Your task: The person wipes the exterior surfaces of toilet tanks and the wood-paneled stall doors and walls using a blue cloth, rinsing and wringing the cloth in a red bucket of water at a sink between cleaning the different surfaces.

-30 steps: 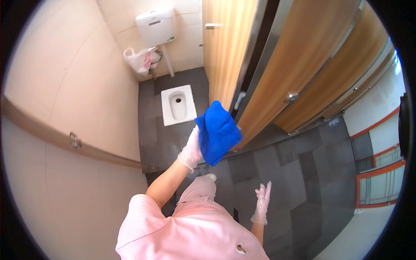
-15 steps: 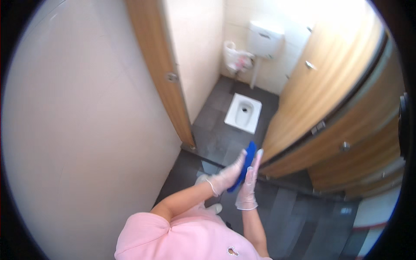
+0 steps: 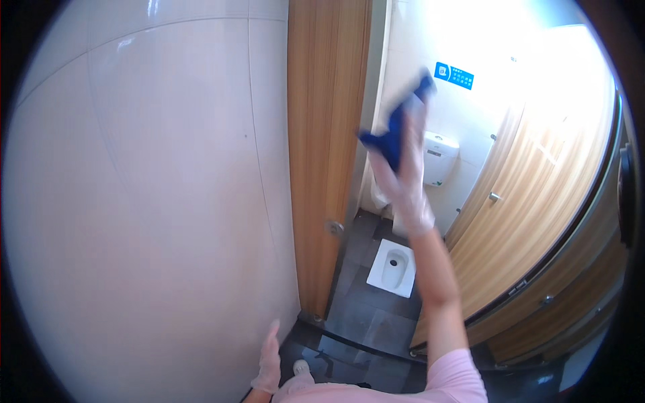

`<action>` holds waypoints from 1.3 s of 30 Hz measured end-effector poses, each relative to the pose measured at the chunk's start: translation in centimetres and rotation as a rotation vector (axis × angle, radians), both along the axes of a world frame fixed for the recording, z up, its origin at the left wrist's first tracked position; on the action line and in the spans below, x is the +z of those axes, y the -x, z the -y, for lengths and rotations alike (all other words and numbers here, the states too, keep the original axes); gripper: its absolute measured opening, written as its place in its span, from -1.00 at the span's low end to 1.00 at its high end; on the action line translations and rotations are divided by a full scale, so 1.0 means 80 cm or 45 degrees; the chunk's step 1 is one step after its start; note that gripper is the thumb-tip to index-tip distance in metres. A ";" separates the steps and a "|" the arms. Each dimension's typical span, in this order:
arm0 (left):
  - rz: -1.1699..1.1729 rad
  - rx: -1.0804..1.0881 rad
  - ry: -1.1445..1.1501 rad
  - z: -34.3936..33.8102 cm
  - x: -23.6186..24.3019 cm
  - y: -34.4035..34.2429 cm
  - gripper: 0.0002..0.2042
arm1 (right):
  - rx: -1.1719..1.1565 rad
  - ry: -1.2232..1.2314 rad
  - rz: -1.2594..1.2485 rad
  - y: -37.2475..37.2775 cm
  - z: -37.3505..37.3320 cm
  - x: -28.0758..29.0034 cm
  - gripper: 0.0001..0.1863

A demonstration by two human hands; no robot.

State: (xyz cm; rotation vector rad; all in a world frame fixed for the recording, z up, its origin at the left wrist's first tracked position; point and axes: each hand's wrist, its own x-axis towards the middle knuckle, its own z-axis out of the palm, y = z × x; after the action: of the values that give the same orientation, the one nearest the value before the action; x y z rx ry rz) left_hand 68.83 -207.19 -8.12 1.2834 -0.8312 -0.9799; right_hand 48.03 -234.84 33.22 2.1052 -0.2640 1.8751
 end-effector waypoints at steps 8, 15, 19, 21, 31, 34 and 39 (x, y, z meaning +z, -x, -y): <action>-0.260 -0.174 -0.286 0.031 0.012 -0.077 -0.48 | -1.317 0.211 -0.700 -0.104 0.100 0.045 -0.28; -0.206 -0.482 -0.206 0.135 0.055 -0.083 -0.48 | -0.925 0.220 -1.463 -0.065 0.086 -0.147 -0.34; -0.155 -0.504 -0.136 0.192 0.086 -0.090 -0.47 | -1.125 0.234 -1.340 -0.088 0.075 0.013 -0.38; -0.146 -0.504 -0.121 0.209 0.099 -0.090 -0.47 | -1.245 0.501 -0.868 -0.094 0.116 0.117 -0.40; -0.209 -0.368 -0.183 0.223 0.099 -0.093 -0.46 | -1.388 0.290 -0.170 -0.184 0.105 0.449 -0.36; -0.234 -0.346 -0.193 0.210 0.089 -0.087 -0.45 | -1.523 0.213 -0.253 -0.194 0.102 0.445 -0.36; -0.317 -0.278 -0.256 0.154 0.040 -0.084 -0.44 | -1.419 0.258 -0.659 -0.200 0.117 0.296 -0.36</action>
State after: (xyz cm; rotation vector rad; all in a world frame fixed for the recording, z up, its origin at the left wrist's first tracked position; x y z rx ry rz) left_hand 75.55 -219.54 -4.90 1.2236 -0.7017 -1.3966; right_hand 64.07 -244.19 56.87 1.6328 -0.8462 0.6640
